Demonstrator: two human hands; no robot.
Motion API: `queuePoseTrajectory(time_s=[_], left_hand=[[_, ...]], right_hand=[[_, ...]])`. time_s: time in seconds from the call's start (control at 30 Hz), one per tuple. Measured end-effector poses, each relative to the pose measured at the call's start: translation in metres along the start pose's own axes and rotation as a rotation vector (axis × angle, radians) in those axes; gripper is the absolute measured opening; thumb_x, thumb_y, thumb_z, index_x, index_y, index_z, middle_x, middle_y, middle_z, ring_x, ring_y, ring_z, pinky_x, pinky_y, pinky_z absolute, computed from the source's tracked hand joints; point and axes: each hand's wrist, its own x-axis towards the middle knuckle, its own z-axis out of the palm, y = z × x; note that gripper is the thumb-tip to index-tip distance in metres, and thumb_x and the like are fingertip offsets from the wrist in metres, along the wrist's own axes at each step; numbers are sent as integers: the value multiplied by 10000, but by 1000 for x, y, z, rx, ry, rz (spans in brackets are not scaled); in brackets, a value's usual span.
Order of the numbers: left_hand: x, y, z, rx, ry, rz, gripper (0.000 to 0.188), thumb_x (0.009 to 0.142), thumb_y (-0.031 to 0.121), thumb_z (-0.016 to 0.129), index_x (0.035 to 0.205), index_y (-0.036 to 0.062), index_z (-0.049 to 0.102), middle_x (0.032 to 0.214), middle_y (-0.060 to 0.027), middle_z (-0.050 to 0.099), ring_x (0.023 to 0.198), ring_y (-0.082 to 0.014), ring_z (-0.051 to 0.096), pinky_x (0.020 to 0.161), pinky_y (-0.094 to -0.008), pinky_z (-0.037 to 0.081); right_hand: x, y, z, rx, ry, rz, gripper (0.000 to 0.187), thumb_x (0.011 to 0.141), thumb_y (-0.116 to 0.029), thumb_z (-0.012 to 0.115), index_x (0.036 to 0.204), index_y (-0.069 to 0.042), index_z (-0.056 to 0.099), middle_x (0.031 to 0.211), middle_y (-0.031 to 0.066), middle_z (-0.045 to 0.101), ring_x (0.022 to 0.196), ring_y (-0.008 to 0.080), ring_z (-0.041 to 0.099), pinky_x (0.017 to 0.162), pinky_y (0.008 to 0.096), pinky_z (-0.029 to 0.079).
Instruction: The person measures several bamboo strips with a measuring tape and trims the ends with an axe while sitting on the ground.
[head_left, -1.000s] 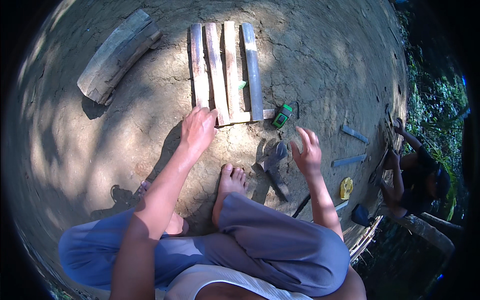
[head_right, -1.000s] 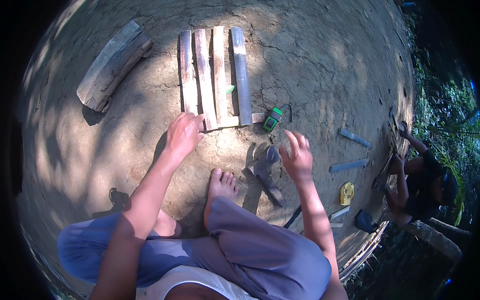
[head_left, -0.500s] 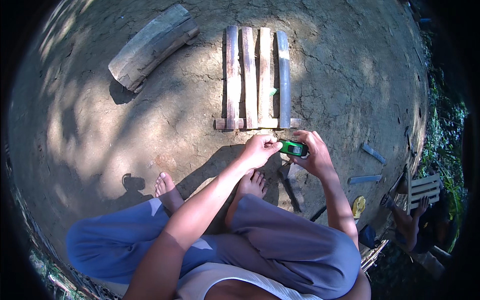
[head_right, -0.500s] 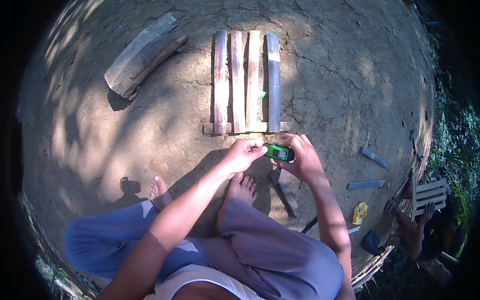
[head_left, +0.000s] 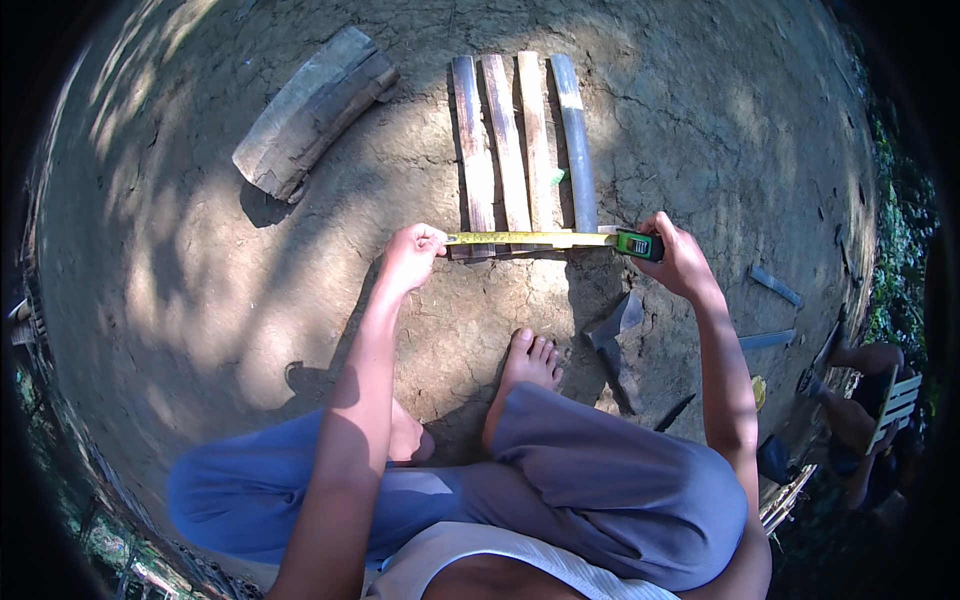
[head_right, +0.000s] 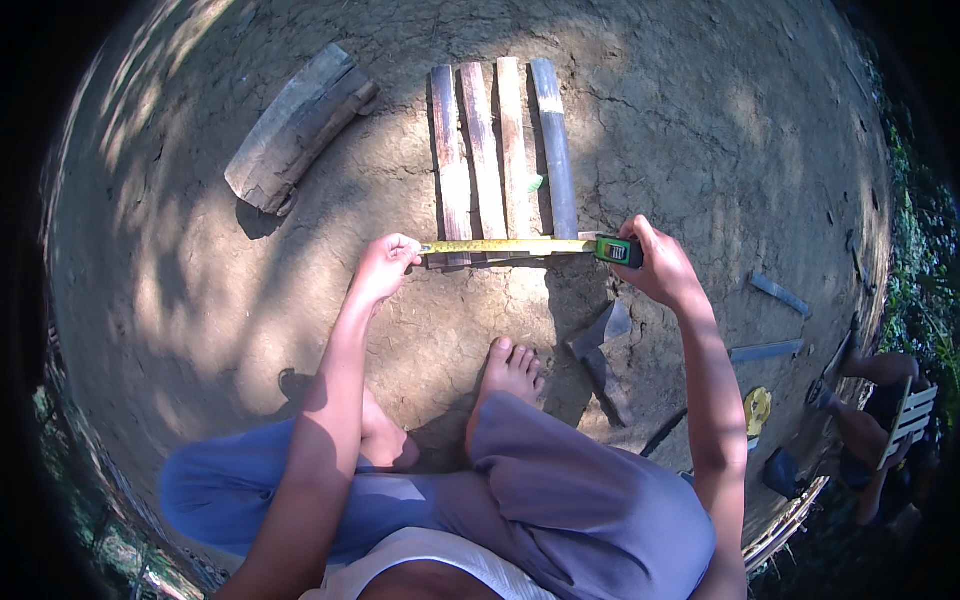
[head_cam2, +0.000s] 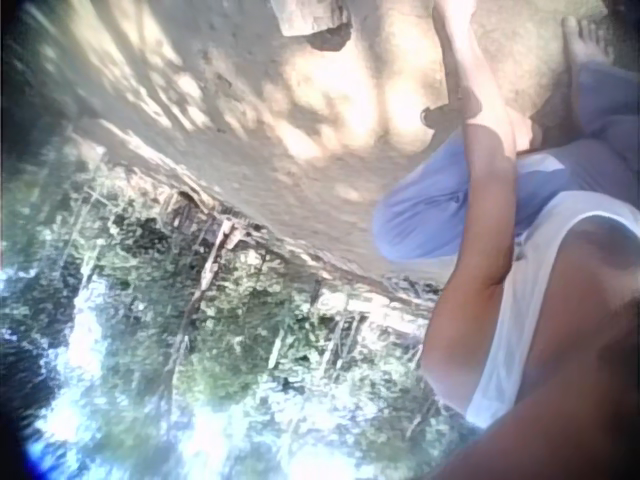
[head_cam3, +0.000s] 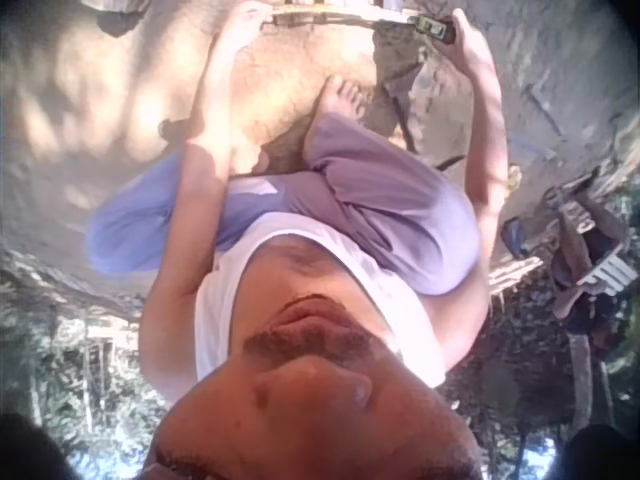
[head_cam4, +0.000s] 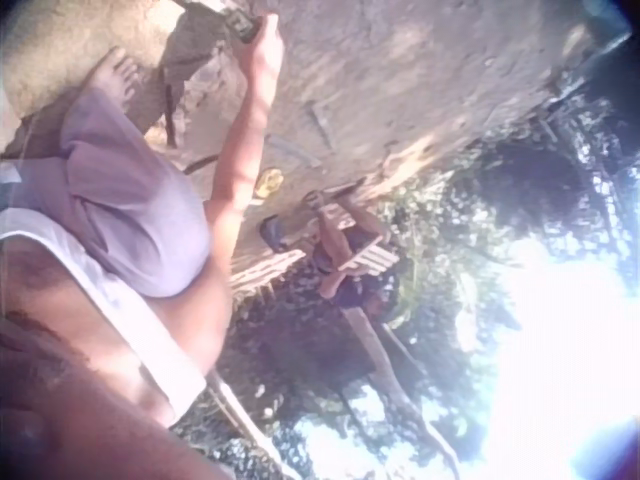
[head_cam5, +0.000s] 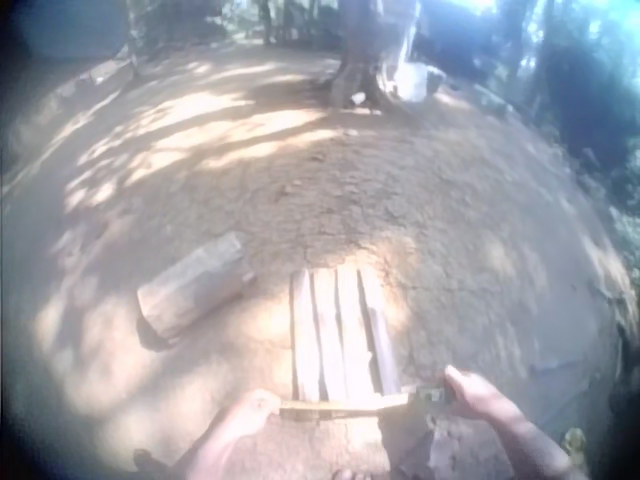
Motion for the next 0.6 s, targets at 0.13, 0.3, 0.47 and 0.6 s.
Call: queuePoseTrajectory(time_s=[0.13,0.3,0.47,0.6], left_hand=[[0,14,20,15,-23,-53,184,991,214,671,1023,53,752,877,-51,778,779,-143,701,752,-311,540],[-9,33,38,148,106,-34,165,949,207,715,970,51,765,863,-101,781,793,-199,744,758,-352,559],[-11,35,44,131,156,26,184,927,220,747,943,38,770,839,-112,780,775,-208,756,751,-343,563],[-6,32,42,122,100,-3,172,944,205,733,950,37,768,806,-71,771,703,-104,678,671,-292,510]], right_hand=[[8,27,-18,-23,-31,74,440,764,-83,826,1104,-68,547,942,122,701,832,299,688,733,409,522],[13,25,-16,-11,-25,69,400,781,-99,807,1093,-79,557,917,126,697,853,325,693,730,431,517],[17,30,-6,-57,-68,101,401,797,-118,798,1112,-97,550,928,133,696,897,346,690,741,448,510],[21,31,1,-57,-95,95,440,789,-133,825,1131,-94,550,955,125,685,901,323,689,748,450,509]])
